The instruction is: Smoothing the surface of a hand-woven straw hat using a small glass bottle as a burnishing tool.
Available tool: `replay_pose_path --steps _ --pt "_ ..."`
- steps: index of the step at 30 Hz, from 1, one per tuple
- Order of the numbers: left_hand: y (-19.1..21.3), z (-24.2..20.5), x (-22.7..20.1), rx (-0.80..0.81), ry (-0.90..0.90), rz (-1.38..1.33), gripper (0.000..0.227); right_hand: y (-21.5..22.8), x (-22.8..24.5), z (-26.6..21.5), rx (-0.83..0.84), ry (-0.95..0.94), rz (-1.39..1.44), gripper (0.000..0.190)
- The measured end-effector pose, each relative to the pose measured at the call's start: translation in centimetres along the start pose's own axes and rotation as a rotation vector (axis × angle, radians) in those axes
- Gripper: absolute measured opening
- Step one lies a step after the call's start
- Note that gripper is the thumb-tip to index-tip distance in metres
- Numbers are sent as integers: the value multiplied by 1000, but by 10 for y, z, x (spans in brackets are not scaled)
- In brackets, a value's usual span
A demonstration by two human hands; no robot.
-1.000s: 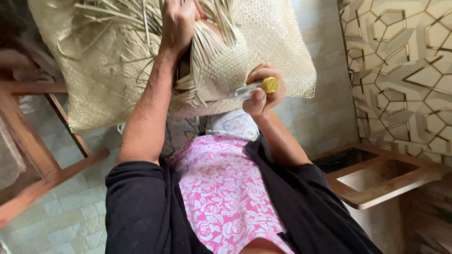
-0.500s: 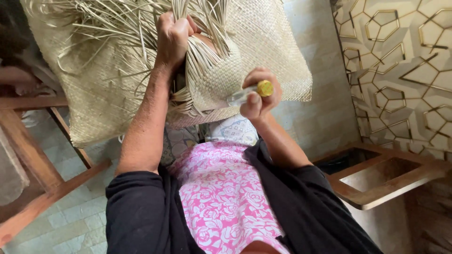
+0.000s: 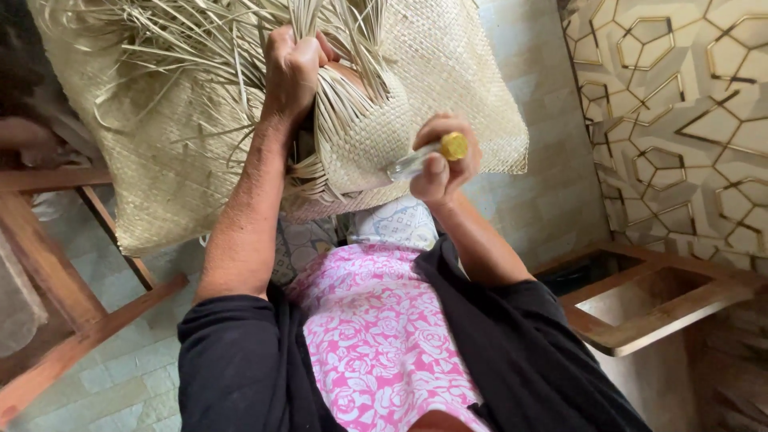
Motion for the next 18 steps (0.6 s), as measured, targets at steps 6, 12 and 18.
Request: replay_pose_path --steps 6,12,18 --pt "2 2 1 -9 -14 11 22 -56 -42 55 79 -199 -60 31" --pt "4 4 17 -34 -74 -11 21 2 -26 19 18 -95 -59 39" --pt "2 2 21 -12 -17 9 21 -2 -73 14 8 -188 -135 24"
Point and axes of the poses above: each hand's wrist, its own z-axis towards the middle knuckle, its own y-axis out of the back of the hand, x = y × z, the point moved 10 cm from there along z, towards the middle knuckle, and after that the axes turned 9 degrees about -y, right-handed, at the moved point
